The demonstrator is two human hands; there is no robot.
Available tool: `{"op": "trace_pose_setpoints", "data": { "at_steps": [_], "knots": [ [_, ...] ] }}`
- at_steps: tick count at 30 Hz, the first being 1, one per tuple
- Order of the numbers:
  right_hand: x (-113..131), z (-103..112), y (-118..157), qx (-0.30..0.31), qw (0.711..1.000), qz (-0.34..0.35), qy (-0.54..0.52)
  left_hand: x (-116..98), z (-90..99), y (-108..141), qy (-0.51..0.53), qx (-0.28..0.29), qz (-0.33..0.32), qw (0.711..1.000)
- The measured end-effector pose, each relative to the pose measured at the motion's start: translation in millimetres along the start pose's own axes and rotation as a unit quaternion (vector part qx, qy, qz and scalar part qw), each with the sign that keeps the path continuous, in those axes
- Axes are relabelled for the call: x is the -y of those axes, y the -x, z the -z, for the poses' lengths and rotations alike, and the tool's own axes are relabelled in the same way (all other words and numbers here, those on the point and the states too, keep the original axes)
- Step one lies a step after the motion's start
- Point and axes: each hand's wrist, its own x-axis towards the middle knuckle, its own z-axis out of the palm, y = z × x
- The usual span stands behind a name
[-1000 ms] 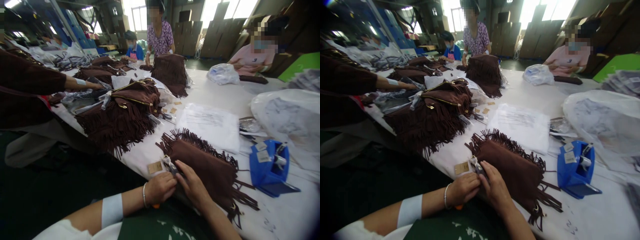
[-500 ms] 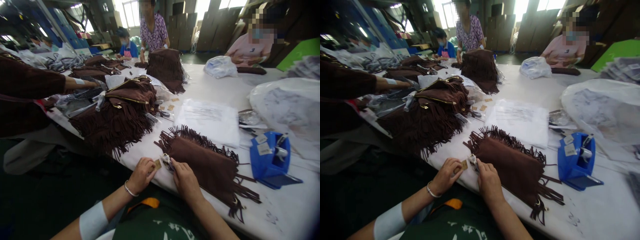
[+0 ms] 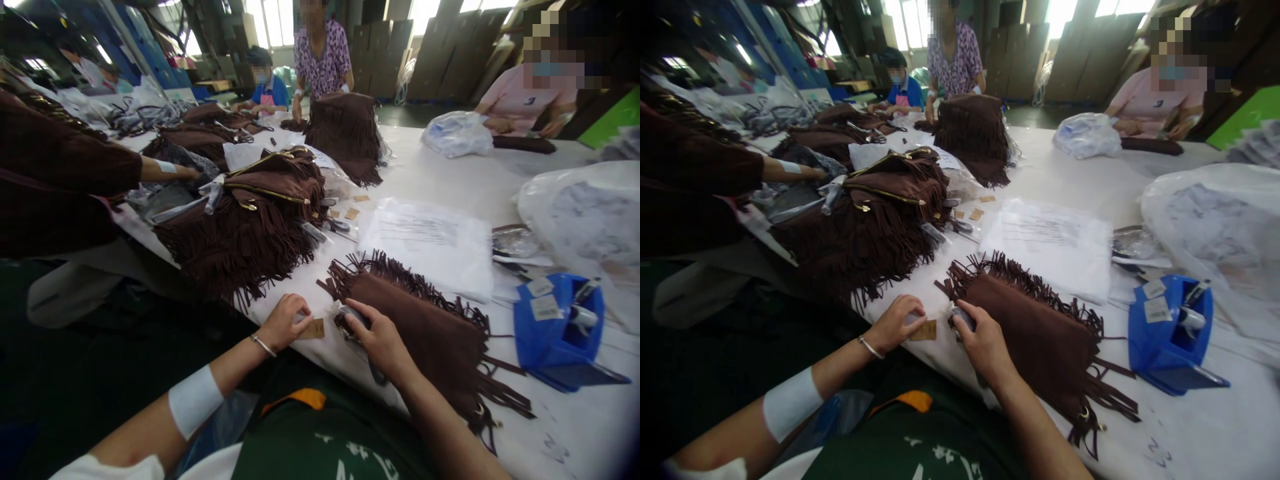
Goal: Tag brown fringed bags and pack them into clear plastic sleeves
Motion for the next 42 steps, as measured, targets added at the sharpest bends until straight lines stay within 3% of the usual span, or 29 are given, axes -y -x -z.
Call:
{"op": "trace_pose_setpoints", "data": {
  "at_steps": [5, 10, 15, 20, 25, 29, 33, 36, 38, 42],
  "knots": [
    [18.5, -27.0, 14.1, 0.084, 0.974, 0.118, 0.176, -6.8, -6.9, 11.7, -0.02, 0.011, -0.013, 1.0],
    [-3.9, -36.8, 41.2, 0.157, 0.926, 0.188, 0.287, -5.4, -6.6, 16.5, 0.026, -0.002, 0.013, 1.0],
    [-33.9, -29.6, 53.1, 0.124, 0.907, 0.204, 0.347, -6.6, -6.8, 21.0, -0.024, -0.001, 0.034, 0.999],
    [-41.2, -21.0, 54.0, 0.08, 0.894, 0.22, 0.382, -7.6, -8.9, 23.9, -0.016, 0.028, 0.087, 0.996],
    [-54.0, -10.7, 63.7, 0.048, 0.892, 0.232, 0.384, -11.0, -7.1, 27.4, -0.009, 0.03, 0.093, 0.995],
    [-51.2, -10.1, 68.3, 0.031, 0.917, 0.205, 0.341, -14.1, -8.3, 28.0, -0.021, 0.042, 0.094, 0.994],
    [-27.2, -10.9, 56.5, -0.003, 0.937, 0.213, 0.275, -17.9, -9.1, 28.3, -0.033, 0.051, 0.104, 0.993],
    [-14.4, -16.3, 42.2, 0.02, 0.937, 0.253, 0.241, -23.3, -5.1, 30.8, -0.054, 0.04, 0.073, 0.995],
    [-13.2, -21.2, 33.9, 0.035, 0.939, 0.262, 0.222, -26.8, 1.3, 30.5, -0.036, 0.04, 0.069, 0.996],
    [-17.0, -27.1, 25.2, 0.005, 0.941, 0.264, 0.21, -39.4, 16.7, 17.6, 0.051, 0.075, 0.099, 0.991]
  ]
}}
